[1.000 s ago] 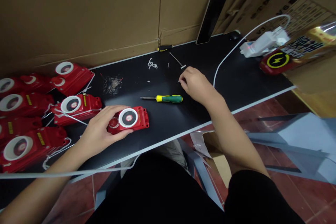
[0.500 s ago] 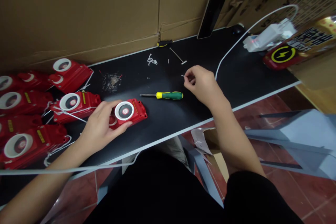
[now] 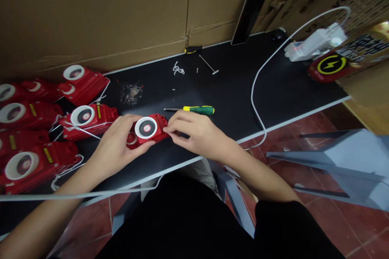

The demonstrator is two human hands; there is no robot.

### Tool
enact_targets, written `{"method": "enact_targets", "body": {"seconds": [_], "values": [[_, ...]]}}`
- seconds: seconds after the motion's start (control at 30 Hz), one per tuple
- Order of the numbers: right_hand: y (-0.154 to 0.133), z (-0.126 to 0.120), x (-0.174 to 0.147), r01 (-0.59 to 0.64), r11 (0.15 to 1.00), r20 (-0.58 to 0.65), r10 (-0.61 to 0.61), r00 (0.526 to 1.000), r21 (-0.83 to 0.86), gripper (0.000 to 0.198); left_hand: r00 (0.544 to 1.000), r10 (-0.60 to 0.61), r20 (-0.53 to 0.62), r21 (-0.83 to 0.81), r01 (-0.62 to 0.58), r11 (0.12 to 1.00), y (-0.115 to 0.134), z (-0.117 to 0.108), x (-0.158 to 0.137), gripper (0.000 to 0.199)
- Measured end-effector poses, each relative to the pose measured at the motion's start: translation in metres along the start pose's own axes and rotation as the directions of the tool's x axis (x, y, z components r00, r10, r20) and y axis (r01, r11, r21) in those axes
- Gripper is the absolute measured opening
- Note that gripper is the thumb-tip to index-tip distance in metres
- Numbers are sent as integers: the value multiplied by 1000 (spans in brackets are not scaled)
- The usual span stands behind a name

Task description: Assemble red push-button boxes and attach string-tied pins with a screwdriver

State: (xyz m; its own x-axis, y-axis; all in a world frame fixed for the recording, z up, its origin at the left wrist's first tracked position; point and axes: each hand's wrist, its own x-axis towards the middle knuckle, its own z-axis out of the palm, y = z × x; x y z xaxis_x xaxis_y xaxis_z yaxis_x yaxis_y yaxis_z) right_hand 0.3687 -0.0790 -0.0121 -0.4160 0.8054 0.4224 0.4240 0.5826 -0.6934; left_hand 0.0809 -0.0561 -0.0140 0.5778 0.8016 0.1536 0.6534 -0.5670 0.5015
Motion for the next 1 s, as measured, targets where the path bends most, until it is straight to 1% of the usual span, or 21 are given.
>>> {"method": "enact_targets", "body": {"seconds": [0.1, 0.23, 0.3, 0.4, 0.47, 0.53, 0.63, 0.7, 0.77, 0.83, 0.9, 0.93, 1.0], "values": [[3, 10, -1, 18, 1000, 26, -17, 1000, -14, 16, 1000, 23, -18, -9, -23, 1000, -1, 1, 0, 42], [1, 16, -4, 93, 990, 41, -90, 995, -105, 21, 998, 39, -40, -13, -39, 999, -3, 4, -1, 43], [-2, 19, -6, 86, 987, 37, -82, 996, -133, 21, 998, 44, -50, -13, -45, 999, -4, 6, -1, 44], [-5, 23, -8, 65, 983, -10, -68, 998, -169, 20, 997, 47, -55, -11, -48, 999, -5, 7, -1, 44], [-6, 26, -8, 91, 978, -48, -101, 994, -188, 19, 997, 45, -56, -13, -46, 999, -4, 7, -2, 45], [-6, 28, -8, 99, 980, -73, -113, 991, -172, 16, 997, 40, -58, -18, -41, 999, -4, 7, -2, 45], [-7, 33, -13, 49, 989, -132, -67, 989, -138, 10, 997, 36, -63, -23, -37, 999, -3, 7, -1, 45], [-9, 38, -18, 15, 985, -171, -45, 984, -171, 7, 997, 37, -61, -28, -39, 999, -2, 6, -1, 44], [-11, 40, -24, 24, 976, -175, -63, 983, -217, 12, 997, 39, -60, -33, -41, 999, -3, 5, 0, 43], [-10, 36, -28, 80, 971, -137, -112, 984, -224, 22, 998, 32, -57, -39, -34, 999, -4, 4, 0, 44], [-6, 22, -31, 102, 974, -117, -128, 985, -204, 32, 998, 23, -53, -45, -26, 999, -5, 3, 0, 45], [-1, 13, -33, 81, 972, -137, -113, 984, -220, 33, 998, 18, -53, -49, -21, 999, -6, 3, 0, 46], [12, -6, -38, -30, 938, -218, -49, 975, -344, 30, 998, 8, -57, -59, -11, 998, -7, 4, -1, 47]]}}
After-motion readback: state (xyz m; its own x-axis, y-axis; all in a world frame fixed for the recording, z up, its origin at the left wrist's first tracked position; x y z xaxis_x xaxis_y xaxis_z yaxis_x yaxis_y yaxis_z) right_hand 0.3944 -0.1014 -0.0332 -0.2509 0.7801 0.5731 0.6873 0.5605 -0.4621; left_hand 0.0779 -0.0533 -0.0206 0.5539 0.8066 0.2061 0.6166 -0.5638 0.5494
